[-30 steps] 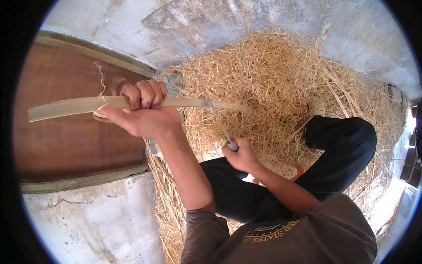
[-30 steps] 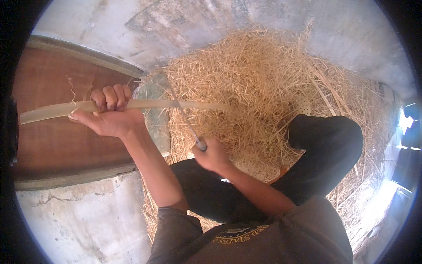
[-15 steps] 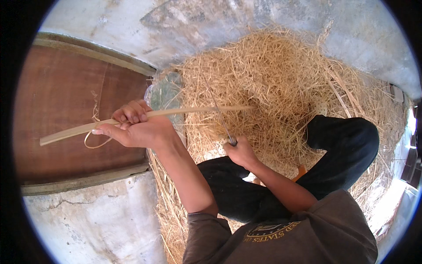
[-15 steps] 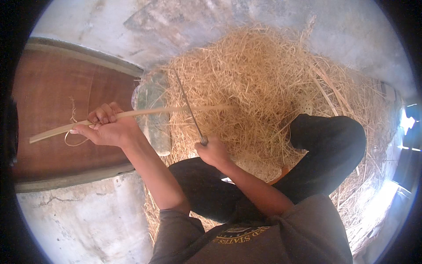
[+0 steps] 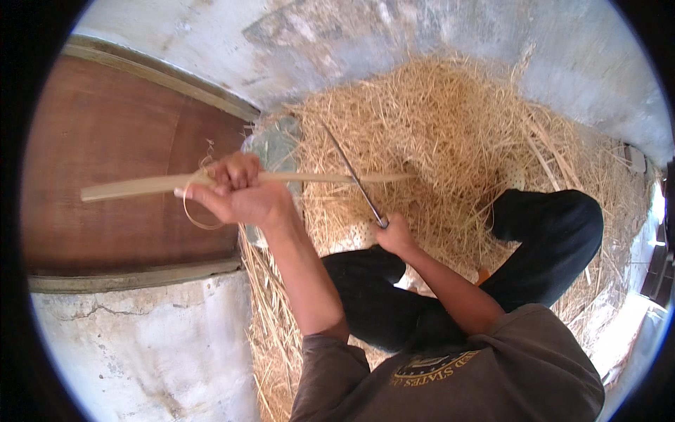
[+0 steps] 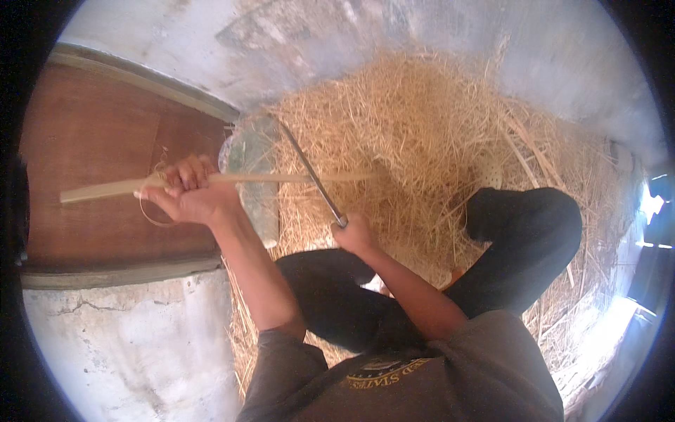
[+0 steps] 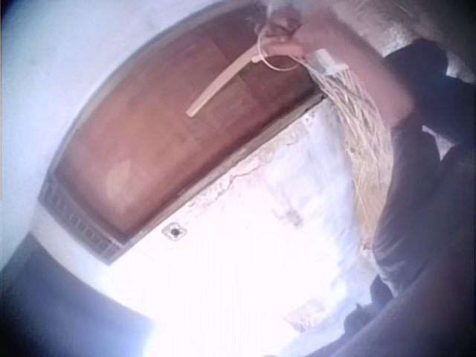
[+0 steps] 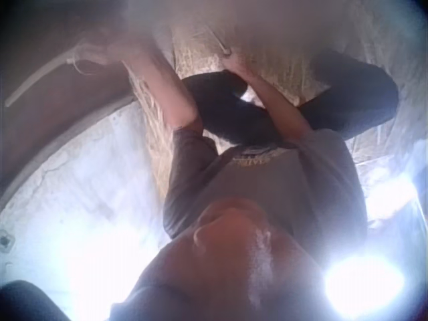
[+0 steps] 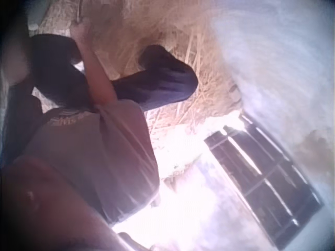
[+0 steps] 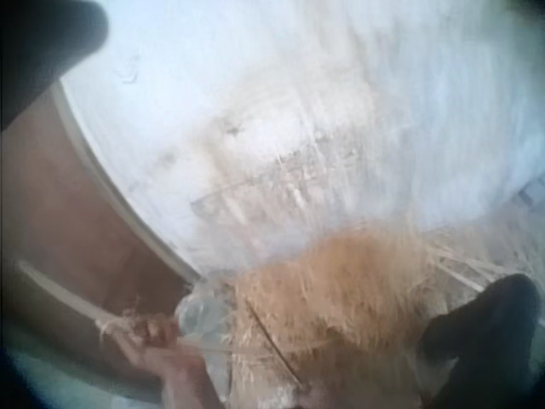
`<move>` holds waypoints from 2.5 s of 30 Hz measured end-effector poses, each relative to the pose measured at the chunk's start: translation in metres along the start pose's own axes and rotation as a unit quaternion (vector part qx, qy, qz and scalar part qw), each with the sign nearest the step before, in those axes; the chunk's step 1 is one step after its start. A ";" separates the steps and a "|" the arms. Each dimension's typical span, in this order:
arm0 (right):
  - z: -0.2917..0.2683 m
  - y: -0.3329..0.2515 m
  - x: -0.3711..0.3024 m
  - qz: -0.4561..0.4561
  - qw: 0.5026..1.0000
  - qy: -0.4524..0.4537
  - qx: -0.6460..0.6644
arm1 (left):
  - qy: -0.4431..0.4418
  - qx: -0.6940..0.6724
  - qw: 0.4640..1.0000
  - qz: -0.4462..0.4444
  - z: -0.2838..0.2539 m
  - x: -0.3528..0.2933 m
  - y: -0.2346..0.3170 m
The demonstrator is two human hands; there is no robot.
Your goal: The person sits on a bed of straw and uses a knife to shave a long, thin bamboo stick. They hold the stick with their left hand and scrape the surface with the knife in their right hand, removing thin strips of wood. The person occasionally pauses to inspect the stick or adjust their grip before continuing the shaving process.
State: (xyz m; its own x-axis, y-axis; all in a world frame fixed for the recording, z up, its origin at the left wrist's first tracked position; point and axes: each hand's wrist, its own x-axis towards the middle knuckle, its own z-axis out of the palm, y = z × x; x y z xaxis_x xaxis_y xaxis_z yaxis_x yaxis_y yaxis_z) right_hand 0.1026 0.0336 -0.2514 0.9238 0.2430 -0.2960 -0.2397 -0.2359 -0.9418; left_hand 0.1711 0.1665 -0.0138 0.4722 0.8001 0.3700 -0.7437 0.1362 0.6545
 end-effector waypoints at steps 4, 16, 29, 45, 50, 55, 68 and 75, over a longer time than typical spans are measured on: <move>-0.019 -0.017 -0.017 -0.038 0.996 -0.080 -0.033 | -0.025 -0.036 0.999 -0.023 -0.021 0.007 0.009; -0.079 -0.047 -0.055 0.081 0.996 -0.036 0.022 | -0.044 -0.009 0.997 -0.063 -0.001 -0.015 -0.019; -0.076 -0.099 -0.064 0.015 0.997 -0.054 0.048 | 0.056 0.102 0.993 -0.031 0.023 -0.012 -0.035; -0.109 -0.119 -0.060 -0.050 0.993 0.038 0.102 | -0.019 0.223 0.973 -0.047 0.069 -0.012 -0.056; -0.062 -0.031 -0.060 -0.005 0.994 0.053 0.098 | -0.029 0.211 0.976 -0.045 0.079 -0.022 -0.070; -0.085 -0.050 -0.070 0.054 0.998 0.017 0.038 | -0.062 0.200 0.978 -0.017 0.077 -0.015 -0.065; -0.073 0.061 -0.065 0.014 0.995 0.092 0.044 | -0.018 0.178 0.982 -0.066 0.080 -0.012 -0.070; -0.062 -0.087 -0.027 -0.081 0.988 0.035 0.127 | -0.095 0.079 0.981 -0.153 0.066 0.003 -0.065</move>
State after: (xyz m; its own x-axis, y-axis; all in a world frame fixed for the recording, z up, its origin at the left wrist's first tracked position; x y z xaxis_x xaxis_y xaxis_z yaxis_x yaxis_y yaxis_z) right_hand 0.1172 -0.0108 -0.1512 0.9724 0.1903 -0.1349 -0.1463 0.0470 -0.9881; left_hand 0.2524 0.1212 -0.0116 0.7518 0.6115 0.2469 -0.4781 0.2476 0.8427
